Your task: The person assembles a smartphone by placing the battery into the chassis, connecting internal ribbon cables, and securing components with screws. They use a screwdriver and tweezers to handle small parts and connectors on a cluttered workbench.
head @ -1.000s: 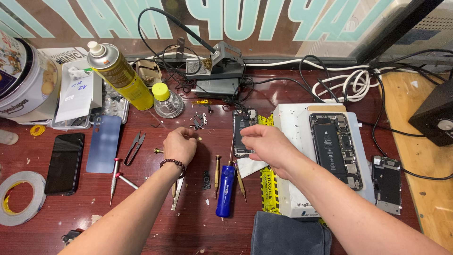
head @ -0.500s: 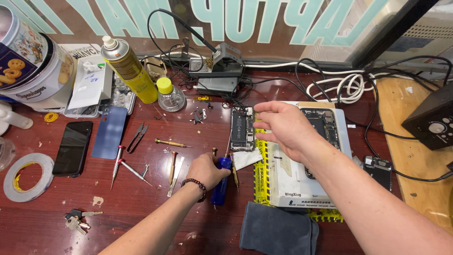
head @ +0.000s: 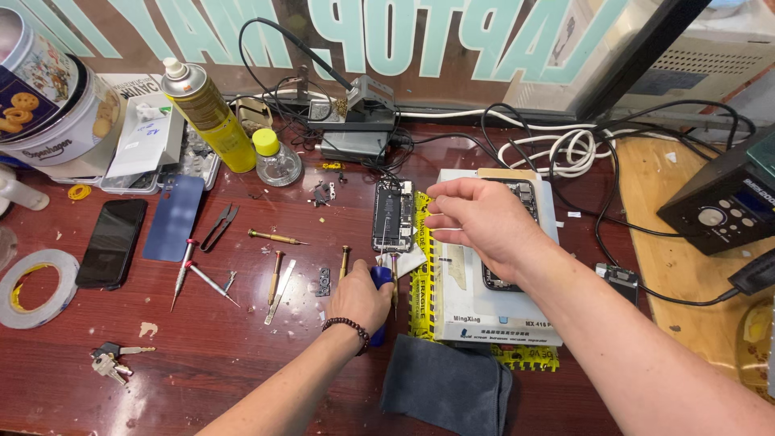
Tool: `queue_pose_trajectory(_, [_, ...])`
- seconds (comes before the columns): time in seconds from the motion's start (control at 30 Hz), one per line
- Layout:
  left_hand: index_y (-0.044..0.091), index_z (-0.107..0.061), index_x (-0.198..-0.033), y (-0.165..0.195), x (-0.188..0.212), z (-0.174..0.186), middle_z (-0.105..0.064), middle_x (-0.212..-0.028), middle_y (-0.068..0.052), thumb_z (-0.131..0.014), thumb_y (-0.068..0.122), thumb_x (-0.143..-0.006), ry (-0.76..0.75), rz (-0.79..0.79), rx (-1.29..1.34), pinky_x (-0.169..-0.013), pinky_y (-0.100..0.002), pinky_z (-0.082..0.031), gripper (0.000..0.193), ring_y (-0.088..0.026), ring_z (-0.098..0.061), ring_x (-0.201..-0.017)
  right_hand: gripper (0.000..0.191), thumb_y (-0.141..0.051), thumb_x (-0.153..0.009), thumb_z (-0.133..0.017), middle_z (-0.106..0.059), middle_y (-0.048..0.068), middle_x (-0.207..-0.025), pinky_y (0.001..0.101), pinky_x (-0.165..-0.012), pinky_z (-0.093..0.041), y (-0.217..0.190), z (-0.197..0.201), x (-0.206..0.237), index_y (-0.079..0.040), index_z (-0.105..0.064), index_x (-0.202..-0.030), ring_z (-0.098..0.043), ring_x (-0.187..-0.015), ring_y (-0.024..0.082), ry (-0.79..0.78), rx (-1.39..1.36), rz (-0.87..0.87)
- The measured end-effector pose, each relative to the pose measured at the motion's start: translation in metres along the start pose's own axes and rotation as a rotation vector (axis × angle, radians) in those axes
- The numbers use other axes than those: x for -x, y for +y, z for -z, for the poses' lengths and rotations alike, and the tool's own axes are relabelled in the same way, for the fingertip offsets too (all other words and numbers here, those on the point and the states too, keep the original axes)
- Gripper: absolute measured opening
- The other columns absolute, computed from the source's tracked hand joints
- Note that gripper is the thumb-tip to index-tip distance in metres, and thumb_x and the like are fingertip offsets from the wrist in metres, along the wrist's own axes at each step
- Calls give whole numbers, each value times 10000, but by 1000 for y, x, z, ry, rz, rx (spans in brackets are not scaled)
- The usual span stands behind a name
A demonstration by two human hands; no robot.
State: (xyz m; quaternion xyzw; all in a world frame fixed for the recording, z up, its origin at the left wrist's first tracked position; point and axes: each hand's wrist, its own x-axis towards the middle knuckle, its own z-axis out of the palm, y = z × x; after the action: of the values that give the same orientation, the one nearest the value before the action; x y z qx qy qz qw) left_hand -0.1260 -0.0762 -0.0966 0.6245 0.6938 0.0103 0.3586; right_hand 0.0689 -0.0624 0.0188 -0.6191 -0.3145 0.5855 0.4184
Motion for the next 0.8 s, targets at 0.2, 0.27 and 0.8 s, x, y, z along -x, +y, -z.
queue_pose_trajectory(0.2, [70, -714, -1140, -14, -34, -4, -768, -1058, -191, -678, 170, -855, 154, -61, 234, -892, -438, -582, 304, -336, -744, -990, 298, -109, -952, -610, -700, 94, -1055, 316, -813, -599, 0, 7, 1, 7, -661, -1221, -679, -901, 154, -23, -13, 5])
queue_pose_trajectory(0.27, [59, -765, -1042, -28, -50, 13, -785, -984, -163, -710, 176, -857, 212, 23, 313, -843, -394, -590, 225, -284, -762, -903, 292, -115, -954, -620, -696, 93, -1045, 315, -809, -598, -1, 9, 0, 6, -666, -1215, -674, -898, 149, -19, -9, 10])
queue_pose_trajectory(0.8, [80, -777, -1051, -91, -54, 57, -771, -876, -62, -675, 118, -944, -95, 342, 275, -618, -325, -605, 153, -141, -711, -698, 284, -117, -952, -622, -690, 82, -1022, 325, -796, -591, 0, 2, 0, -4, -674, -1208, -661, -881, 148, -26, 2, 9])
